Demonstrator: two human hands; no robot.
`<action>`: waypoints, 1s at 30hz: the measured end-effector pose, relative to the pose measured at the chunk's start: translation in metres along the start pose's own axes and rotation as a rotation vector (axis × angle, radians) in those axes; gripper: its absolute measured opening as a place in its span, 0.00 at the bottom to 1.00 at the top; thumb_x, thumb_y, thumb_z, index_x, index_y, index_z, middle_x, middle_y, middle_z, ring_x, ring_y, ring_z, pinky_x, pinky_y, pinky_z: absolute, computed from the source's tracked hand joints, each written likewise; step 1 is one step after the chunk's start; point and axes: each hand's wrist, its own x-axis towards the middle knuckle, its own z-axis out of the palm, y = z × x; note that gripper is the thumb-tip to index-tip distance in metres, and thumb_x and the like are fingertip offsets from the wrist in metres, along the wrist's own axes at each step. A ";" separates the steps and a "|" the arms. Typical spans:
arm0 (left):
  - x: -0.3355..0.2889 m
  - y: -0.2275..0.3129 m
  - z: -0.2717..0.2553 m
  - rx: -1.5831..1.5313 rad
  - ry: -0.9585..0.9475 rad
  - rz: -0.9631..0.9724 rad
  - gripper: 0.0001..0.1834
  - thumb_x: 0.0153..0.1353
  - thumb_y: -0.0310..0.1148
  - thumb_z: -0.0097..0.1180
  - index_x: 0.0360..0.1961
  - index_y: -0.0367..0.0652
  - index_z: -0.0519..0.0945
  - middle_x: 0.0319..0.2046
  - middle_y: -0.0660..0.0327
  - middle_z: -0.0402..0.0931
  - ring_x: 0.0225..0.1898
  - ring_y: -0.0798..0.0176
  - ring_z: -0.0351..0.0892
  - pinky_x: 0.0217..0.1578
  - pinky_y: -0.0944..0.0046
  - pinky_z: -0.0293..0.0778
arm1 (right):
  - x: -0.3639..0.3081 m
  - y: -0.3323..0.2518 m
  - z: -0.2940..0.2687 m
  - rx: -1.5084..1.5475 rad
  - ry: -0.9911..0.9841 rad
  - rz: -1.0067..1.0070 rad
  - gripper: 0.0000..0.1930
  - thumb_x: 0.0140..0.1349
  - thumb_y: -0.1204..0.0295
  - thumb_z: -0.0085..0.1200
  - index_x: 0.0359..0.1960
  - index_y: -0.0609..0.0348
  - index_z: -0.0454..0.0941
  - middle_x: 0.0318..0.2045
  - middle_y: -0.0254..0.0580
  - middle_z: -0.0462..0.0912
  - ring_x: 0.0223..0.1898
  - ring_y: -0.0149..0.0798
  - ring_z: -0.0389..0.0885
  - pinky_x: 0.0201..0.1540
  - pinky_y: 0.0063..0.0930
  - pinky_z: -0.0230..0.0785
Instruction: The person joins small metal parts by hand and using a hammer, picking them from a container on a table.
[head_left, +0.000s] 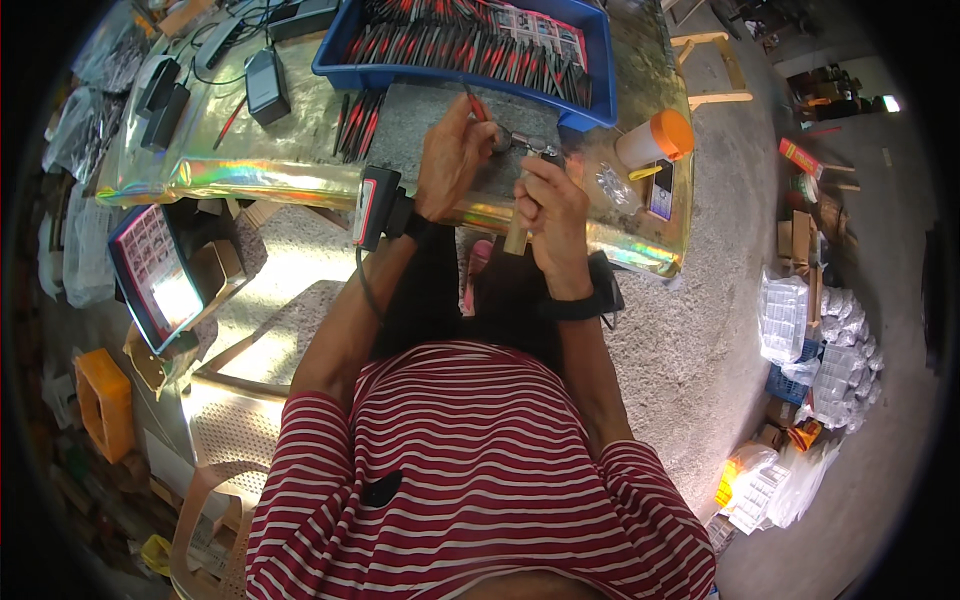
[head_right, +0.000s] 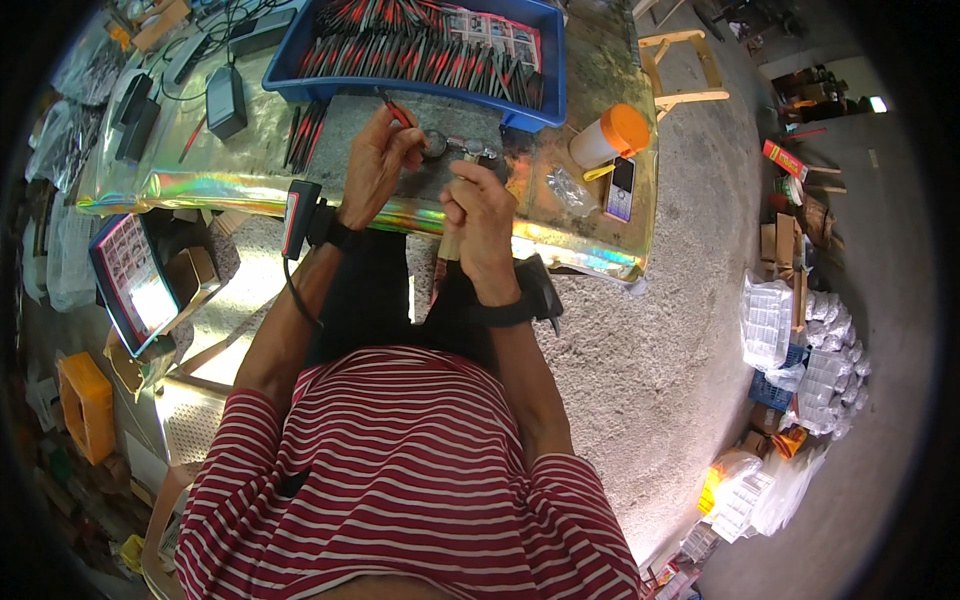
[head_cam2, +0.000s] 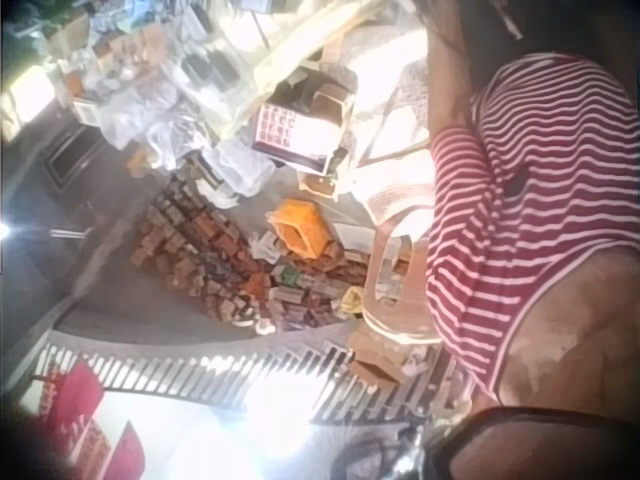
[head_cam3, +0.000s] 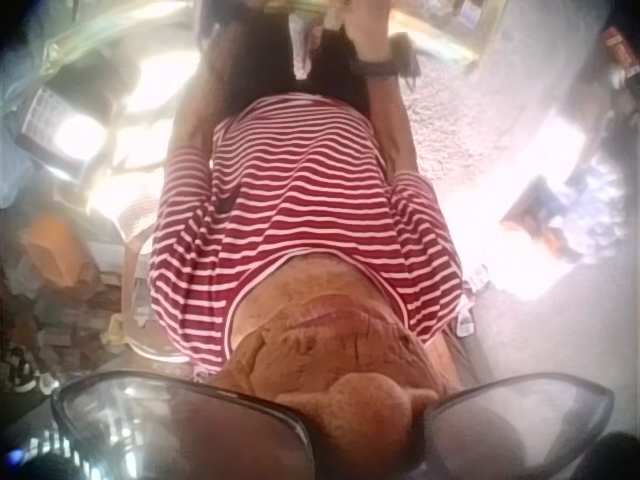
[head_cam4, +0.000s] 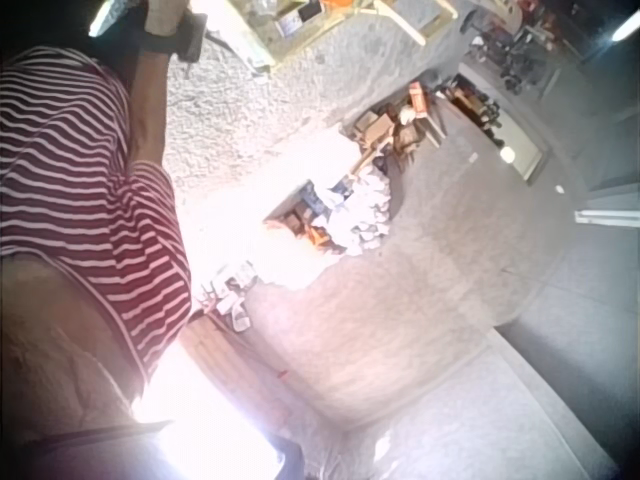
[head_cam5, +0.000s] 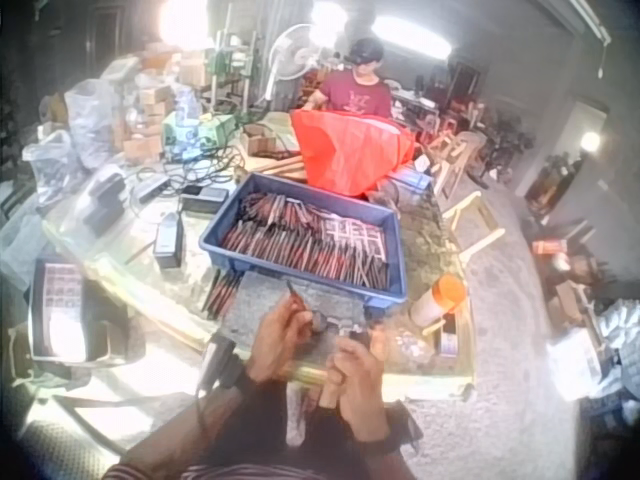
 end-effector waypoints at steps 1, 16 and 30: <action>0.002 -0.003 0.000 -0.007 -0.009 0.001 0.02 0.52 0.23 0.44 0.28 0.39 0.66 0.15 0.64 0.68 0.17 0.72 0.66 0.19 0.72 0.63 | -0.001 0.000 -0.007 0.002 0.000 0.001 0.13 0.53 0.77 0.43 0.40 0.70 0.66 0.22 0.39 0.70 0.17 0.22 0.63 0.16 0.14 0.55; 0.010 -0.022 -0.003 0.156 -0.086 0.088 0.02 0.57 0.28 0.45 0.31 0.42 0.68 0.19 0.68 0.70 0.19 0.78 0.66 0.18 0.77 0.64 | -0.010 0.037 -0.044 -0.380 -0.054 0.127 0.16 0.57 0.59 0.45 0.27 0.63 0.69 0.21 0.35 0.70 0.22 0.28 0.70 0.26 0.18 0.65; 0.013 -0.017 -0.002 0.245 -0.100 0.040 0.07 0.49 0.23 0.49 0.30 0.39 0.66 0.17 0.55 0.71 0.19 0.57 0.72 0.19 0.63 0.66 | -0.008 0.034 -0.033 -0.039 -0.067 0.249 0.15 0.57 0.63 0.45 0.31 0.67 0.69 0.22 0.41 0.72 0.21 0.30 0.72 0.25 0.21 0.67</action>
